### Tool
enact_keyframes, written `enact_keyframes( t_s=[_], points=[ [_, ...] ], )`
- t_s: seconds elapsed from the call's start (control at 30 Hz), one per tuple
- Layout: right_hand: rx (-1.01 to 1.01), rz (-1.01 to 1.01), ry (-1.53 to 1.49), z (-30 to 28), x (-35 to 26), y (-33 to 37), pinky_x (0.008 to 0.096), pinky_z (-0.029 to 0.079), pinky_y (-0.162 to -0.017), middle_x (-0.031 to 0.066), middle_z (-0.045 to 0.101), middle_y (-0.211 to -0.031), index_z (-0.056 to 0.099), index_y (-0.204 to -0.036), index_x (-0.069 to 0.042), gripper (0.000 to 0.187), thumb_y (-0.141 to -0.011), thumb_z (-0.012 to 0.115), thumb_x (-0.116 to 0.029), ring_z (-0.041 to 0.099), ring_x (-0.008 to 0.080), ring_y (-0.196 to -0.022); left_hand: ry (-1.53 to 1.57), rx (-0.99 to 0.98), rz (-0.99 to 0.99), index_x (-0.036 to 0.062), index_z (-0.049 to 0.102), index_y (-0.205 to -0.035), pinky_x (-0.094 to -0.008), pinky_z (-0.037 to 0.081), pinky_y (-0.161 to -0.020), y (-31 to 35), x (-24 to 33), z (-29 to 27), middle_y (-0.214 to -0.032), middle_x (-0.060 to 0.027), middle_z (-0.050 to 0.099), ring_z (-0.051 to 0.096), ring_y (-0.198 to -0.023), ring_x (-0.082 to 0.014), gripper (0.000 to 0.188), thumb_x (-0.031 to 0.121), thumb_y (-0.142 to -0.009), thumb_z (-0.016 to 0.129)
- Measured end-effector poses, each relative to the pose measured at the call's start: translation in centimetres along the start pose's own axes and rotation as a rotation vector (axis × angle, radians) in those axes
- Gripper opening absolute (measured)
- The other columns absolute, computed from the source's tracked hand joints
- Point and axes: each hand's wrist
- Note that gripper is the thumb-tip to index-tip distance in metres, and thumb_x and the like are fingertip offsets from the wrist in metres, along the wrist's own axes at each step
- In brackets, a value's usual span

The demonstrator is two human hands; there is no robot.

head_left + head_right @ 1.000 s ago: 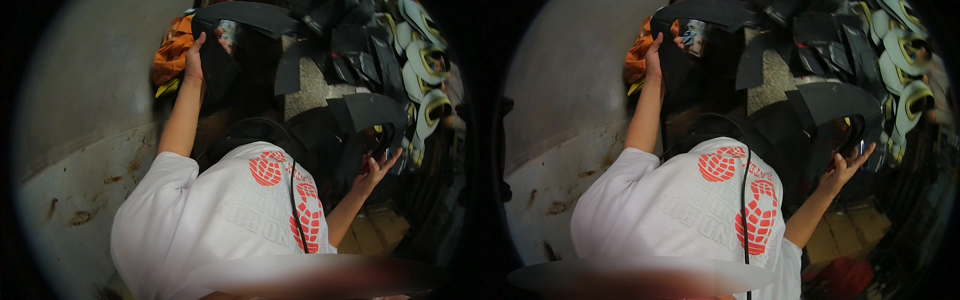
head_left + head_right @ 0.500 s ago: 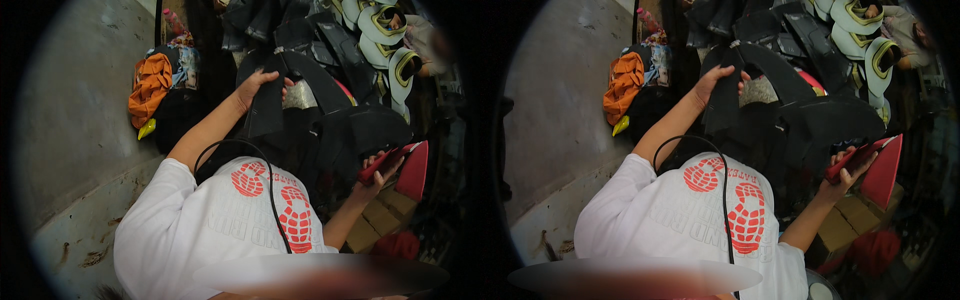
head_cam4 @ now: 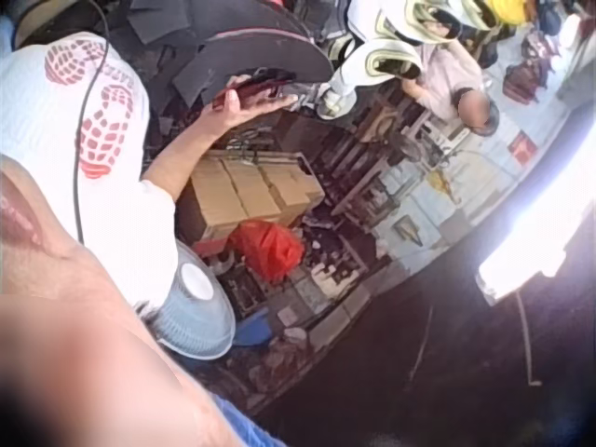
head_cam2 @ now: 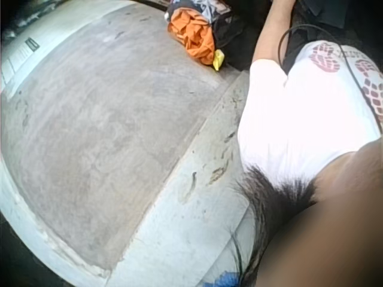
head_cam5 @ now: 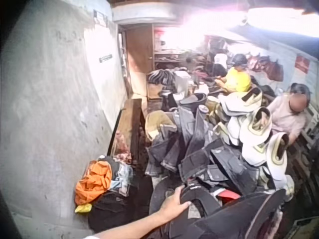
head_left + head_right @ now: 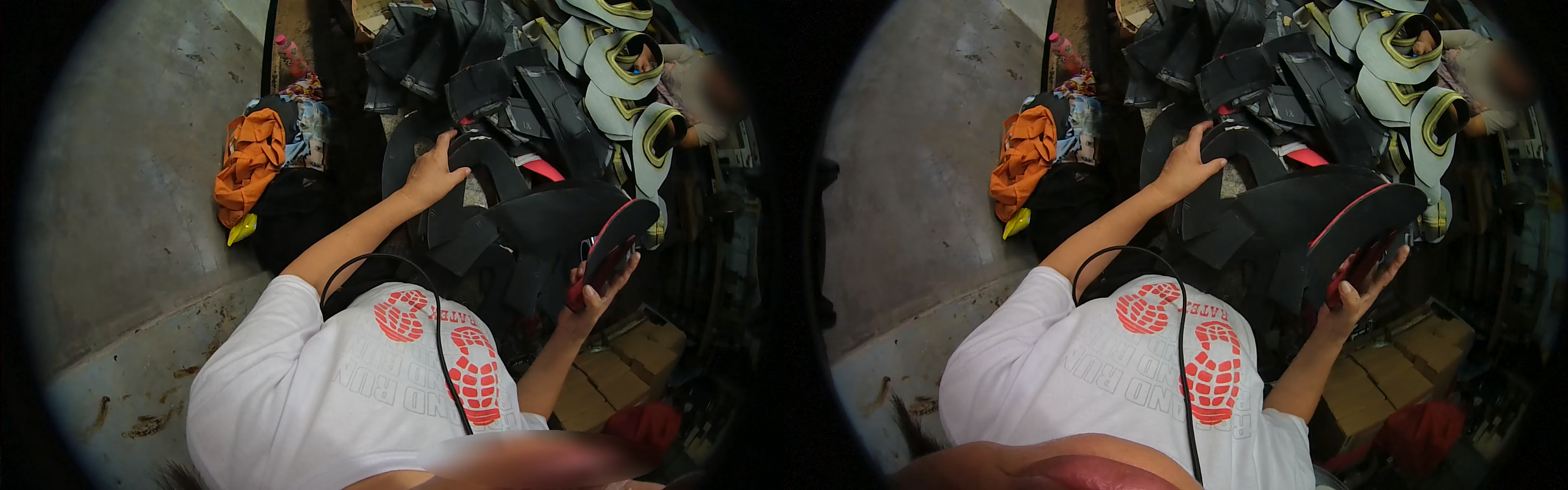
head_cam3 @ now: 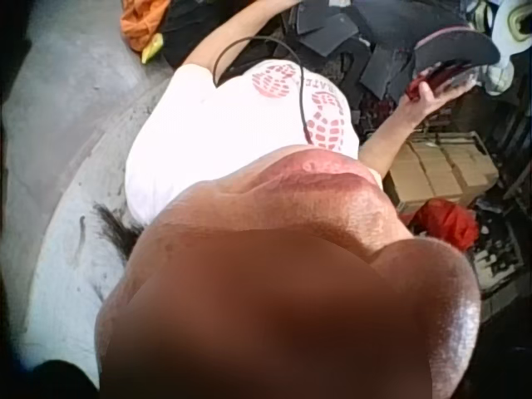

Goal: The person sits on the floor and repeatedly picks up, inspects, and places down black rubber or foam pieces from a large pile. They handle the pieces one at a time, turning them over and moving them within the pile.

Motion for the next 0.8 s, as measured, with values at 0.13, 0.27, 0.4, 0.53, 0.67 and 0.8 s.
enact_keyframes(
  t_s=[0.13, 0.27, 0.4, 0.53, 0.67, 0.8],
  points=[
    [-0.054, 0.036, -0.109, 1.8, 0.9, -0.3, 0.0342, 0.045, -0.096, 0.0139, 0.043, -0.136, 0.015, -0.153, -0.019, 0.110, -0.059, 0.072, -0.017, 0.049, 0.0257, -0.120, -0.226, 0.045, 0.099, 0.0047, 0.036, -0.136, -0.0454, 0.047, -0.091, 0.7, 1.5, -0.8, -0.119, -0.0225, 0.055, 0.056, -0.109, -0.0399, 0.071, 0.026, -0.078, 0.072],
    [-0.125, 0.088, -0.086, 2.8, 2.1, -0.3, 0.0359, 0.042, -0.102, 0.0133, 0.046, -0.134, 0.011, -0.153, -0.017, 0.112, -0.061, 0.073, -0.018, 0.048, 0.0261, -0.123, -0.393, 0.048, 0.156, 0.0036, 0.045, -0.131, -0.0404, 0.045, -0.096, 1.2, 2.7, -2.4, -0.116, -0.0185, 0.053, 0.053, -0.110, -0.0362, 0.063, 0.029, -0.080, 0.072],
    [-0.235, 0.100, -0.112, 4.4, 4.0, -0.3, 0.0366, 0.032, -0.108, 0.0121, 0.038, -0.143, 0.012, -0.153, -0.015, 0.113, -0.059, 0.075, -0.018, 0.039, 0.0266, -0.130, -0.109, 0.036, 0.262, 0.0011, 0.054, -0.124, -0.0353, 0.042, -0.100, 1.2, 4.0, -4.9, -0.118, -0.0151, 0.056, 0.055, -0.110, -0.0305, 0.057, 0.039, -0.084, 0.068],
    [-0.258, -0.035, 0.541, 6.1, 5.3, -0.4, 0.0387, 0.024, -0.112, 0.0134, 0.033, -0.148, 0.019, -0.152, -0.010, 0.105, -0.059, 0.070, -0.008, 0.036, 0.0301, -0.134, 1.316, -0.709, -0.421, -0.0036, 0.045, -0.133, -0.0376, 0.042, -0.102, 2.0, 5.0, -7.5, -0.126, -0.0198, 0.058, 0.057, -0.116, -0.0254, 0.069, 0.050, -0.091, 0.054],
    [-0.295, -0.116, 0.763, 7.4, 5.4, -0.2, 0.0386, 0.027, -0.111, 0.0197, 0.035, -0.146, 0.019, -0.151, -0.008, 0.103, -0.061, 0.070, -0.005, 0.036, 0.0319, -0.135, 1.172, -0.849, -0.282, -0.0056, 0.037, -0.135, -0.0430, 0.055, -0.086, 3.4, 5.6, -7.6, -0.115, -0.0270, 0.060, 0.066, -0.097, -0.0348, 0.061, 0.023, -0.088, 0.064],
    [-0.319, -0.143, 0.757, 7.9, 5.7, -0.5, 0.0386, 0.027, -0.111, 0.0210, 0.035, -0.146, 0.020, -0.150, -0.006, 0.103, -0.063, 0.076, -0.010, 0.035, 0.0328, -0.136, 1.171, -0.714, -0.451, -0.0058, 0.039, -0.129, -0.0414, 0.058, -0.080, 3.4, 5.0, -7.2, -0.110, -0.0272, 0.062, 0.067, -0.094, -0.0333, 0.051, 0.011, -0.086, 0.061]
  ],
)
Point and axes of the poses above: each hand's wrist, its own y-axis away from the middle knuckle, its own z-axis out of the palm, x = y × z
